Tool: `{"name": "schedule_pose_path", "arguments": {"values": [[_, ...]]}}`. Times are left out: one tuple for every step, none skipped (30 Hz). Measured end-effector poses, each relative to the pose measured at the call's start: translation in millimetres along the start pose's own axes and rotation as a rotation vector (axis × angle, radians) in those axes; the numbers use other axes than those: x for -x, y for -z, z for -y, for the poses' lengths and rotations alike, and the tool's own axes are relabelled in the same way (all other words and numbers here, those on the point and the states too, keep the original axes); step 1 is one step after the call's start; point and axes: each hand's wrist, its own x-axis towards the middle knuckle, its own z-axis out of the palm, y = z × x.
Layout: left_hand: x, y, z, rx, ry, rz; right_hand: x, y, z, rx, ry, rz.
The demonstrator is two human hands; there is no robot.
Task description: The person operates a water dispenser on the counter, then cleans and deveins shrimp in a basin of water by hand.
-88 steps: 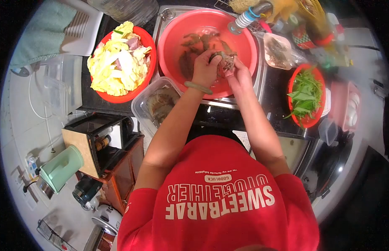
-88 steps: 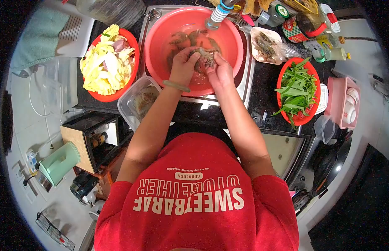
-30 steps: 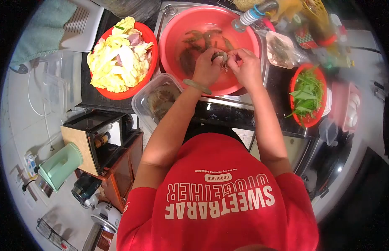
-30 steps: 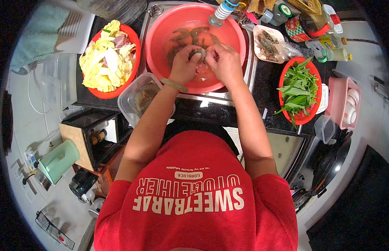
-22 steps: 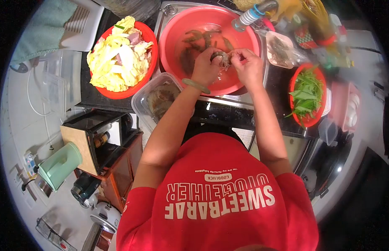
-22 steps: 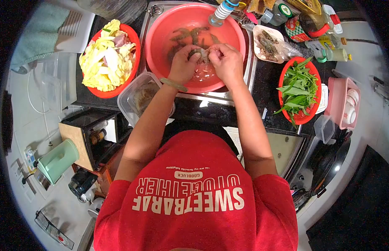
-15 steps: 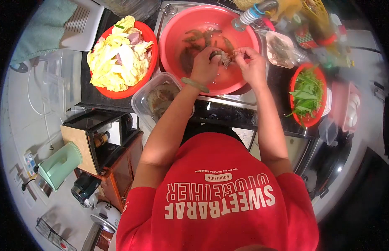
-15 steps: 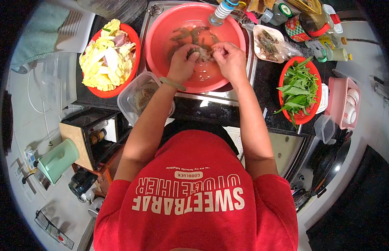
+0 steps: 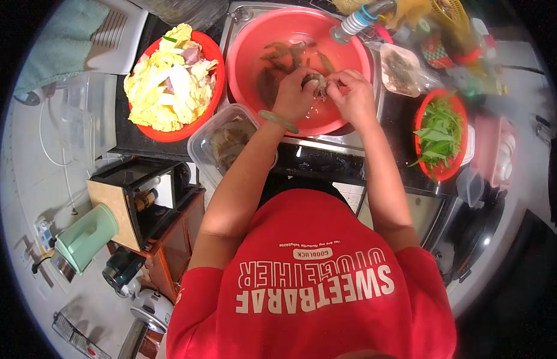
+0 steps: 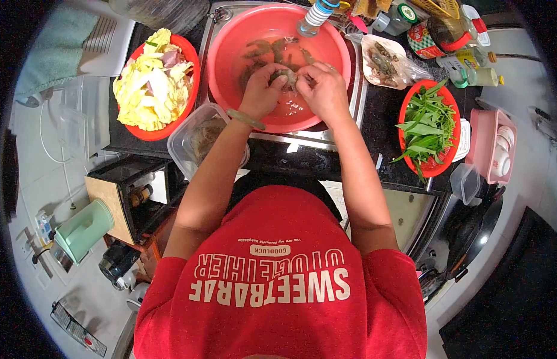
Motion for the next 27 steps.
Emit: {"name": "schedule_pose_path", "arguments": {"values": [[-0.4,-1.0,4.4,0.011,0.002,0.004,0.2,-0.5,-0.6,0.000,0.000,0.000],[-0.2,-0.3,1.7,0.012,0.002,0.004,0.2,-1.3,-2.0,-0.019,-0.022,-0.013],[0.9,0.6,-1.2,0.042,0.049,0.025,0.6,-2.1,-3.2,-0.038,-0.044,-0.026],[1.8,1.2,-3.3,0.073,0.097,0.046,1.3,-2.6,-4.0,-0.038,-0.045,-0.025],[1.9,0.8,-1.0,0.073,0.097,0.046,1.7,-2.9,-4.8,-0.067,-0.071,-0.030],[1.9,0.2,1.9,0.052,0.056,0.034,2.0,-3.2,-5.6,-0.096,-0.098,-0.035],[1.9,-0.4,4.5,0.032,0.015,0.022,2.6,-3.7,-7.0,-0.096,-0.098,-0.034],[2.1,0.0,2.7,0.032,0.016,0.023,3.3,-4.1,-8.3,-0.092,-0.102,-0.038],[2.2,0.9,0.6,0.005,0.038,0.035,3.5,-4.3,-8.8,-0.088,-0.106,-0.042],[2.3,2.1,-1.0,-0.022,0.061,0.046,3.9,-4.2,-8.3,-0.089,-0.105,-0.042],[2.0,2.6,2.6,-0.023,0.061,0.046,4.4,-3.5,-6.6,-0.129,-0.153,-0.058],[1.1,3.0,7.4,-0.049,0.033,0.038,4.7,-3.0,-5.9,-0.169,-0.201,-0.075],[0.5,3.0,11.5,-0.075,0.005,0.029,4.8,-2.8,-7.6,-0.168,-0.201,-0.075],[1.6,4.4,5.6,-0.075,0.005,0.029,5.4,-2.5,-11.5,-0.201,-0.260,-0.080],[3.7,5.8,-0.4,-0.003,0.081,0.027,5.9,-2.5,-15.2,-0.234,-0.320,-0.085],[4.7,7.4,-6.7,0.068,0.156,0.025,6.1,-2.7,-18.4,-0.234,-0.320,-0.085],[4.6,8.5,-9.3,0.069,0.157,0.025,5.9,-2.8,-21.4,-0.242,-0.323,-0.093],[4.8,9.6,-10.9,0.033,0.145,0.016,6.0,-2.4,-23.9,-0.248,-0.327,-0.101],[5.0,10.4,-11.4,-0.003,0.133,0.007,6.1,-1.5,-25.9,-0.248,-0.328,-0.100],[4.9,10.9,-10.1,-0.003,0.134,0.008,6.0,-0.5,-27.2,-0.283,-0.398,-0.075],[4.3,11.3,-7.4,0.019,0.117,0.013,5.5,0.1,-28.4,-0.318,-0.467,-0.049],[3.6,11.7,-4.6,0.041,0.101,0.018,5.6,-1.6,-32.1,-0.318,-0.466,-0.048],[2.3,11.8,-0.4,0.041,0.101,0.018,5.1,-4.0,-33.6,-0.508,-0.430,0.004],[0.6,11.4,3.8,0.120,0.124,0.040,5.1,-5.1,-34.8,-0.697,-0.391,0.056],[-0.3,10.5,7.9,0.200,0.147,0.063,8.5,-5.7,-34.9,-0.696,-0.391,0.056],[0.2,10.7,2.7,0.200,0.147,0.063,10.9,-4.8,-23.7,-0.784,-0.418,0.129],[1.6,10.8,-3.6,0.230,0.196,0.078,12.1,-6.3,-16.0,-0.873,-0.445,0.203]]}}
